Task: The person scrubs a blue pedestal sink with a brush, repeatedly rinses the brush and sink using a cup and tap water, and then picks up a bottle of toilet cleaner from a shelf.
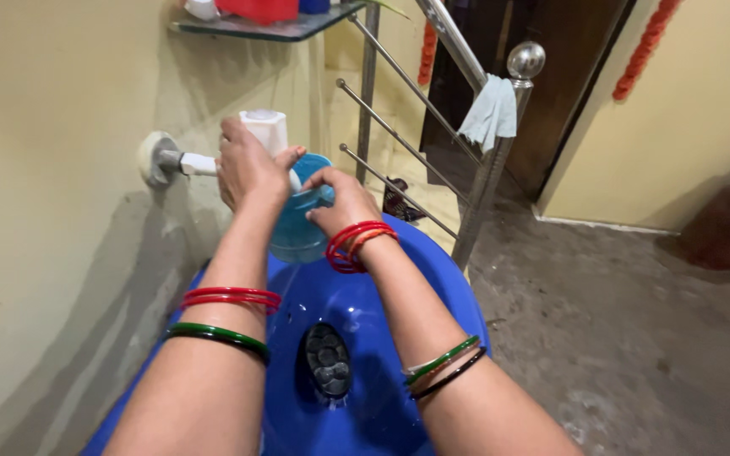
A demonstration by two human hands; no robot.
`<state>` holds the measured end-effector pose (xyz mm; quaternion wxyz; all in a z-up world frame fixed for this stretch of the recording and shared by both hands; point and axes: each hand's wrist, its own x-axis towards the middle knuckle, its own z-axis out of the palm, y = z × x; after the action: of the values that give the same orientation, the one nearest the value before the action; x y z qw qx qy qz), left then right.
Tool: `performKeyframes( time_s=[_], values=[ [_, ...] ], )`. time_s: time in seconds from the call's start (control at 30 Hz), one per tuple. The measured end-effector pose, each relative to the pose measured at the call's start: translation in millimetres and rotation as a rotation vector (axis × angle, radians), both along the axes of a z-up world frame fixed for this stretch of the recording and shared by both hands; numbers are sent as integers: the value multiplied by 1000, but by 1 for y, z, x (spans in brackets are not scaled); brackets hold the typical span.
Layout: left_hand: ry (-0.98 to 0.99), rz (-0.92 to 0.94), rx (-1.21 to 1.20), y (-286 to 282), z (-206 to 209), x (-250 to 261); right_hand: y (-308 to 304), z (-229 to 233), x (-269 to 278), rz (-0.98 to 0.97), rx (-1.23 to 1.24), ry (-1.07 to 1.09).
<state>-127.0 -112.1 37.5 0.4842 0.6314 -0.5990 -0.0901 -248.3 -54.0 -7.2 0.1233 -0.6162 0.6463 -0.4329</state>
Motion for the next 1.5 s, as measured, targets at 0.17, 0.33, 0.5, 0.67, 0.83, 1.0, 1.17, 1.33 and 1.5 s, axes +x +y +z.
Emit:
performKeyframes(
  time_s=[0.17,0.33,0.5,0.67,0.83,1.0,1.17,1.33,1.5],
  values=[
    [-3,-33,75,-8,0,8,8,-1,5,7,14,-37],
    [-11,-279,-145,-26,-15,30,14,-1,9,37,-4,-71],
    [352,-673,86,-38,-4,47,20,-1,10,85,28,-139],
    [212,-455,47,-31,-5,38,25,-4,10,126,-32,-88],
    [10,-99,-57,-27,-11,19,35,-13,2,104,19,-38],
    [20,65,-122,-24,-17,2,45,-22,-5,57,86,-19],
    [-2,85,-133,-22,-17,2,51,-27,-11,56,93,-41],
    [-47,32,-98,-19,-13,6,58,-28,-9,39,112,-61],
    [-66,-9,-72,-16,-11,9,62,-27,-4,38,143,-131]
  ],
)
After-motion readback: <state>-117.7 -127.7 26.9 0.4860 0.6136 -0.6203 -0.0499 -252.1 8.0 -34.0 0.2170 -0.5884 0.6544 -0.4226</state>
